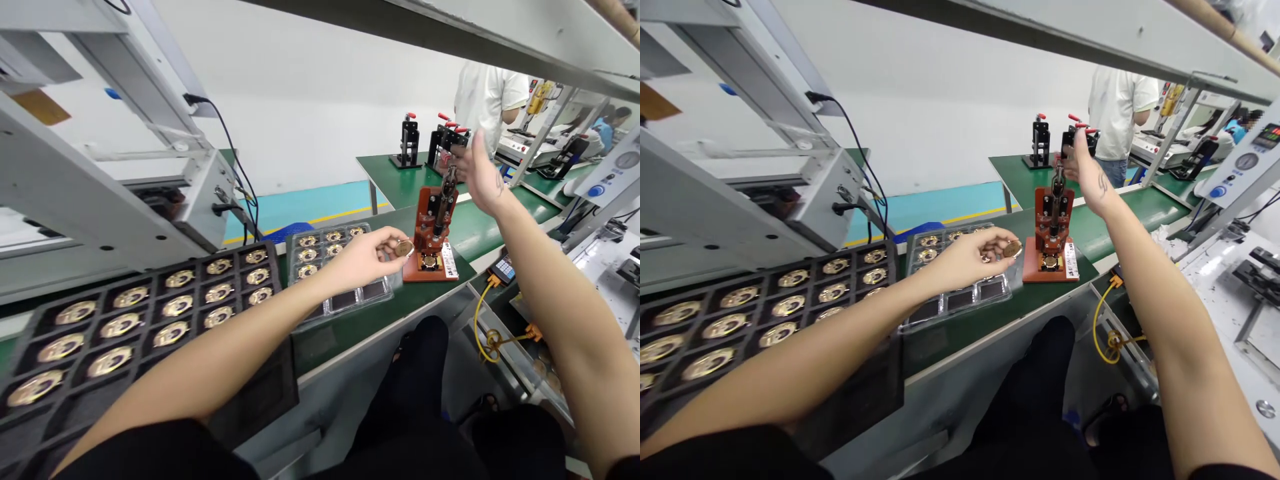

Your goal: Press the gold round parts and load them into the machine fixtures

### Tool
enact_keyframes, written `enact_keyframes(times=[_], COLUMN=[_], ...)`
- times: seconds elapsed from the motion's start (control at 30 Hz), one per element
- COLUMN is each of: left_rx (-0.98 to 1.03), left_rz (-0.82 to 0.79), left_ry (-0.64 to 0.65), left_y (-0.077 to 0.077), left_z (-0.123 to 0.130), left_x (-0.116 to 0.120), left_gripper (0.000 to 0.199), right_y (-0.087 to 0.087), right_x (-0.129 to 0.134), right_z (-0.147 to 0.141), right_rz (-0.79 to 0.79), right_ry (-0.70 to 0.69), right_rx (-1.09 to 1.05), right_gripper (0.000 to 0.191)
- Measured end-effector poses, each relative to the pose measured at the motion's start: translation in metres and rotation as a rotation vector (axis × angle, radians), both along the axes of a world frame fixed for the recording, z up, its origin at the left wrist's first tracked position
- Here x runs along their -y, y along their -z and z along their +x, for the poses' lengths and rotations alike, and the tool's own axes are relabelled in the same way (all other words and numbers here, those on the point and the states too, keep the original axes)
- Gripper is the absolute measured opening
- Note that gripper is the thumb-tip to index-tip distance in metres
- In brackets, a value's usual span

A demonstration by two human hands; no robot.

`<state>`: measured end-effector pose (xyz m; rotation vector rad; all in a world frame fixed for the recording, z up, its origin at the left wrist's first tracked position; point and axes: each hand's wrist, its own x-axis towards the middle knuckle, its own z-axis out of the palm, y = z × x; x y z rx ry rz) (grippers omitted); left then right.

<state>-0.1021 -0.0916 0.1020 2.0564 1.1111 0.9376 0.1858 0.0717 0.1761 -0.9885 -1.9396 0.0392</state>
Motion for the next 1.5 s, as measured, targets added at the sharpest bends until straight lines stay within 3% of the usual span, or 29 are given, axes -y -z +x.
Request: enact_keyframes(times=[0.03,0.1,0.2,0.27,0.37,0.43,0.5,0.6,0.7,0.8,1.03,1.3,1.37,1.43,1.5], left_rx=[-0.010,-0.032,-0.064,-0.083,-0.106,-0.112,-0.106,-0.115,-0.158,-0.162,-0.165,-0.130,-0.026,0.141,0.329], left_rz=[0.012,0.033,0.076,0.118,0.183,0.231,0.297,0.390,0.440,0.486,0.525,0.378,0.215,-0.047,-0.324], left_ry=[0.004,-0.004,-0.018,-0.007,0.031,0.070,0.115,0.178,0.234,0.290,0.314,0.370,0.399,0.427,0.426], left_y=[-0.001,0.000,0.001,0.001,0.000,0.000,0.000,-0.002,-0.004,-0.007,-0.007,-0.011,-0.011,-0.009,-0.002], left_z=[0.004,0.006,0.005,0.006,0.019,0.032,0.047,0.064,0.074,0.081,0.096,0.101,0.102,0.102,0.101], left_x=[0.001,0.005,0.012,0.017,0.021,0.024,0.028,0.037,0.047,0.053,0.059,0.067,0.068,0.070,0.075], left_gripper=[0.033,0.034,0.034,0.031,0.028,0.028,0.029,0.031,0.028,0.027,0.029,0.030,0.039,0.051,0.048], right_y=[-0.013,-0.022,0.002,0.029,0.061,0.072,0.075,0.079,0.087,0.096,0.099,0.100,0.101,0.104,0.108], right_x=[0.008,0.042,0.109,0.141,0.157,0.159,0.167,0.197,0.234,0.260,0.281,0.291,0.292,0.293,0.296], right_z=[-0.011,-0.027,-0.029,-0.024,-0.015,-0.011,-0.006,0.003,0.012,0.020,0.030,0.026,0.026,0.026,0.024], right_rz=[-0.022,-0.017,0.116,0.113,0.081,0.054,0.022,-0.052,-0.298,-0.513,-0.626,-0.650,-0.648,-0.647,-0.642], right_ry=[-0.058,-0.136,-0.084,-0.060,-0.125,-0.200,-0.230,-0.105,-0.011,-0.092,-0.118,-0.144,-0.147,-0.148,-0.152], right_rx=[-0.026,-0.091,-0.162,-0.161,-0.124,-0.091,-0.076,-0.169,-0.340,-0.468,-0.604,-0.713,-0.721,-0.716,-0.699], right_gripper=[0.123,0.107,0.069,0.062,0.058,0.052,0.050,0.043,0.041,0.045,0.029,0.026,0.025,0.025,0.025])
